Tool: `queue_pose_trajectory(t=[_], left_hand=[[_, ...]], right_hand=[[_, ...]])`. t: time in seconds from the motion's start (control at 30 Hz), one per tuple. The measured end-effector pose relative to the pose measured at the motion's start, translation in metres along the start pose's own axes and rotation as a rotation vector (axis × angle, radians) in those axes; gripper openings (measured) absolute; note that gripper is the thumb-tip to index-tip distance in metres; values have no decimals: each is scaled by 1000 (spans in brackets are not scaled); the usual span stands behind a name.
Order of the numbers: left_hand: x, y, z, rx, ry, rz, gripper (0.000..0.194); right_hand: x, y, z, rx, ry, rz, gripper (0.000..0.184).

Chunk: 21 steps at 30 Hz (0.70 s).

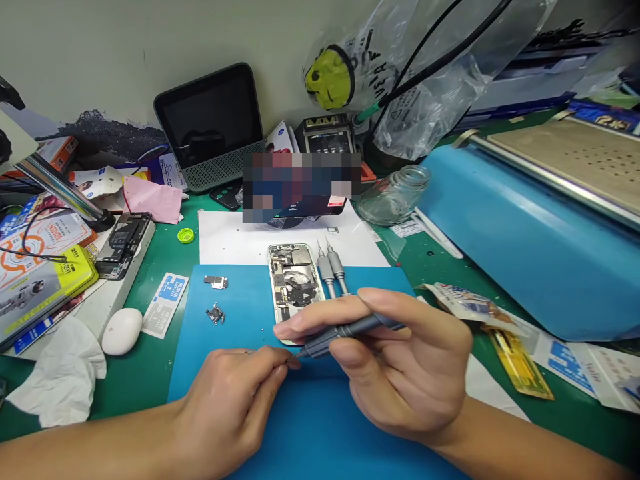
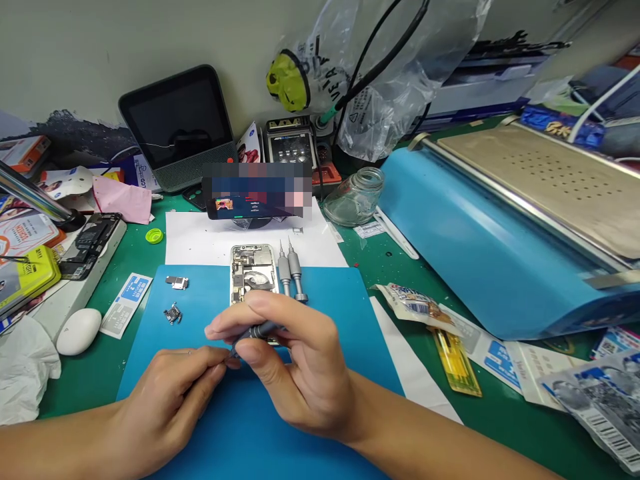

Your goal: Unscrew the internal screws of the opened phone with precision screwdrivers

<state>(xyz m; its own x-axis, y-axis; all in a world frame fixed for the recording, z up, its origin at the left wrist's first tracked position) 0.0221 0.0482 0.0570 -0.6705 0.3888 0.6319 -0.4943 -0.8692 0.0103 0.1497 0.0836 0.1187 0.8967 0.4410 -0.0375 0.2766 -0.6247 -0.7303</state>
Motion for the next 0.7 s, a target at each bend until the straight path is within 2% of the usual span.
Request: queue_pose_trajectory(t=[0.33, 0.7], left_hand=[[3, 1, 2, -27, 6, 48, 20], [4, 0, 1, 12, 15, 25, 23]], right_hand=[[-3, 2, 5, -33, 20, -19, 58], [0, 4, 8, -83, 89, -5, 67]])
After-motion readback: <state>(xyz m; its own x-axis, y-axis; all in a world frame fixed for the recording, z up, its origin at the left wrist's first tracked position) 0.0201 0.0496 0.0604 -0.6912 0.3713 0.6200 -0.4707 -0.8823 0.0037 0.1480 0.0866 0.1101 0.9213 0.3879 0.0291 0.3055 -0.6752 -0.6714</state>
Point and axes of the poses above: each hand's wrist, its own y-axis away from the middle knuckle, its own x-axis out of the back of the hand, z = x × y, the point moved 9 cm from there along -y, towards the middle knuckle, and after that the axes turned 5 degrees about -y, right-handed, at the moved point
